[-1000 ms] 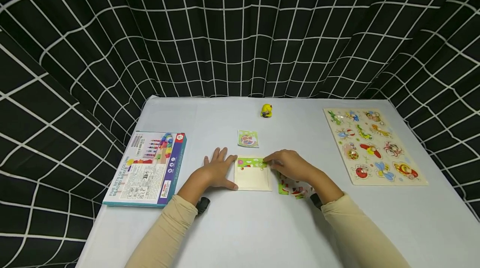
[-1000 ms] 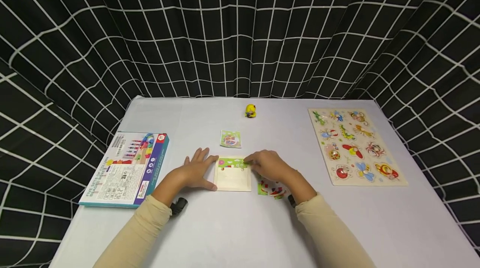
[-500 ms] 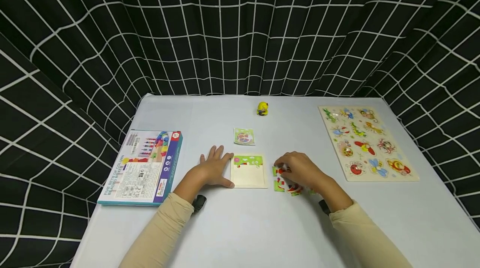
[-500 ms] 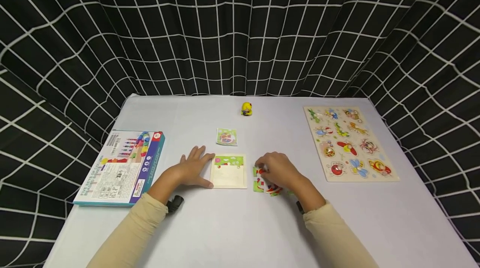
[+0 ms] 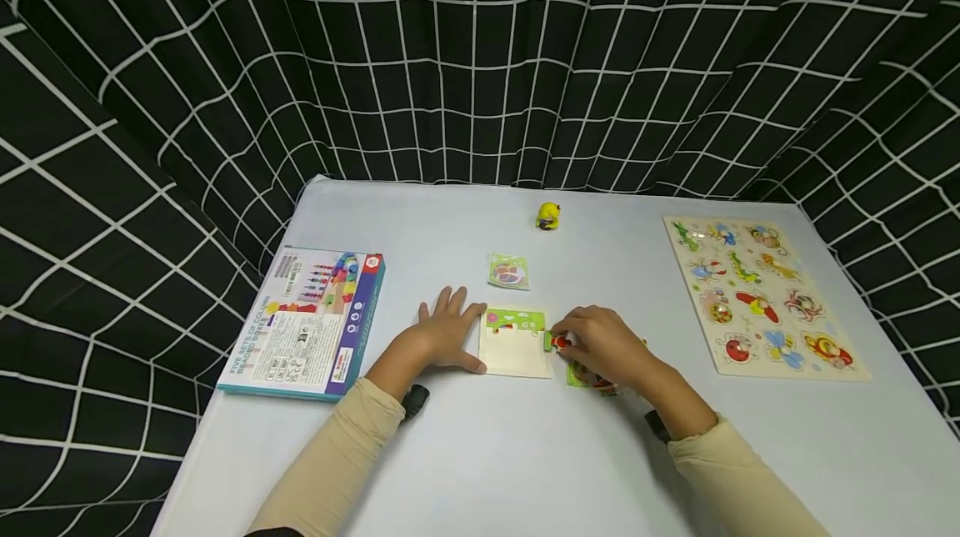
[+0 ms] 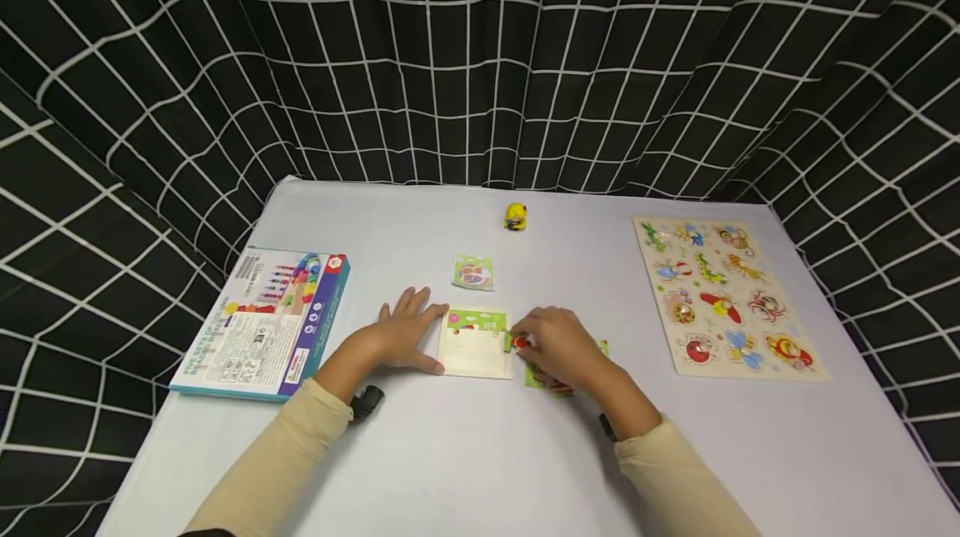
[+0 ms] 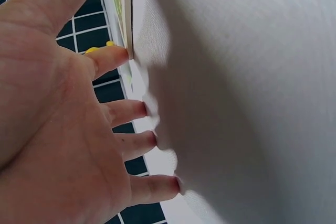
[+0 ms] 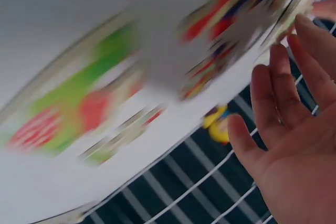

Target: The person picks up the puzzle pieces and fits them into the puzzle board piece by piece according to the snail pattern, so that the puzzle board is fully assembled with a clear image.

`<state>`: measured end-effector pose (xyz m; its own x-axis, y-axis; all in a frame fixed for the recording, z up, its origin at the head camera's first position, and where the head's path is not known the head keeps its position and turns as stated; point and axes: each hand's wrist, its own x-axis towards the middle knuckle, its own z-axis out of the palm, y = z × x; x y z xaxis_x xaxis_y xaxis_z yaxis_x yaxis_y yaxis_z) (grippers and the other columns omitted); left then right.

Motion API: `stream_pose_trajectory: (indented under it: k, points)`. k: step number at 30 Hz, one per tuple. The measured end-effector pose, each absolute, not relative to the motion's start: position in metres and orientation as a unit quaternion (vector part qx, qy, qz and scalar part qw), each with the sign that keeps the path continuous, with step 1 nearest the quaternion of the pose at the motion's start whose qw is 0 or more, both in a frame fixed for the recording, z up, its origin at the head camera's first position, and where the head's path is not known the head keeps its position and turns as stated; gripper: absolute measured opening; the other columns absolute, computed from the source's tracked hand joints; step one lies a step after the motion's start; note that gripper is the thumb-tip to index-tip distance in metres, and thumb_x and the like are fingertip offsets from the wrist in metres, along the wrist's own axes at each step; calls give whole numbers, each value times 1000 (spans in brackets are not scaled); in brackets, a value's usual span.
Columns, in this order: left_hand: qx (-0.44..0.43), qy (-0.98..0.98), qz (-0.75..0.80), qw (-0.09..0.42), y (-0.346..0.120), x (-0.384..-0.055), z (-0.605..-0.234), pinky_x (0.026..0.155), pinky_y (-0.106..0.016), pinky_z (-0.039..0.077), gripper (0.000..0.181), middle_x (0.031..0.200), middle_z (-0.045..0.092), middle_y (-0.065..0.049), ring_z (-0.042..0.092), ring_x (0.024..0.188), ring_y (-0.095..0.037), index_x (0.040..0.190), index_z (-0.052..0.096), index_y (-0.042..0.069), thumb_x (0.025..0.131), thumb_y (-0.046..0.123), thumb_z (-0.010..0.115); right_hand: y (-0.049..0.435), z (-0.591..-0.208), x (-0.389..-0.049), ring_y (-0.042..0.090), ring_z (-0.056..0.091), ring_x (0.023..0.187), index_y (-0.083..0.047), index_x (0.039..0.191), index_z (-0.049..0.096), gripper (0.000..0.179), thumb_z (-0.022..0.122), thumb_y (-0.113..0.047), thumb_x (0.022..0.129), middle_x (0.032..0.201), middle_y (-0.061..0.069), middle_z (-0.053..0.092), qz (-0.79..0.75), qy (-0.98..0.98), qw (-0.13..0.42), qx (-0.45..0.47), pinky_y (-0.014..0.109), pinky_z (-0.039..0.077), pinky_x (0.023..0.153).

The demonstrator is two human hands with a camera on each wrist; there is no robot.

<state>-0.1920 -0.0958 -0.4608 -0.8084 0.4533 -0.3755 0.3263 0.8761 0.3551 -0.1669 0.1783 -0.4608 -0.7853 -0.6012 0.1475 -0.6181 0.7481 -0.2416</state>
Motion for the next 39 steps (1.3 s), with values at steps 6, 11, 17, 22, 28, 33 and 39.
stream_pose_trajectory:
  k: [6,11,17,22,28,33,39]
  points:
    - [204,942,132,231,-94,-194,-462,110,-70,12,101,162,6,-18,-1,148,-41,153,29,19,73,53,80,140,-459,-168,22,63,100,-14,105,74,29,82,-17,78,100,-1,69,116,-926,37,356,50,45,96]
    - [199,942,128,240,-94,-194,-462,111,-69,12,100,162,5,-18,-2,148,-41,153,28,20,74,53,79,117,-459,-172,23,62,103,-14,108,73,29,80,-16,80,102,0,68,114,-923,37,367,47,43,99]
    - [201,941,125,243,-93,-194,-463,111,-69,12,100,162,4,-18,-2,148,-41,154,26,21,75,54,78,107,-463,-175,22,61,100,-15,107,74,24,77,-17,83,99,-1,67,100,-923,30,369,46,44,96]
    - [200,942,119,240,-93,-196,-464,111,-69,12,100,162,5,-18,-2,148,-41,154,26,21,75,54,78,102,-466,-176,21,59,99,-17,106,75,20,74,-18,86,94,-2,64,61,-926,51,369,43,43,95]
    - [199,943,116,241,-93,-196,-463,111,-69,13,101,162,4,-18,-2,148,-41,154,26,21,75,55,77,100,-465,-176,23,59,103,-17,105,75,19,74,-18,86,96,-2,65,49,-929,56,361,43,42,97]
    - [199,943,118,238,-93,-195,-462,111,-69,14,100,162,6,-18,-1,149,-41,153,28,20,74,54,78,100,-464,-176,24,59,103,-16,104,75,17,72,-18,88,95,-2,65,55,-927,66,366,45,43,96]
    - [197,943,119,240,-93,-194,-462,111,-68,14,100,162,6,-18,0,148,-41,153,28,20,74,54,78,101,-466,-174,24,60,103,-16,104,75,17,72,-17,88,96,-1,65,60,-924,69,371,44,44,95]
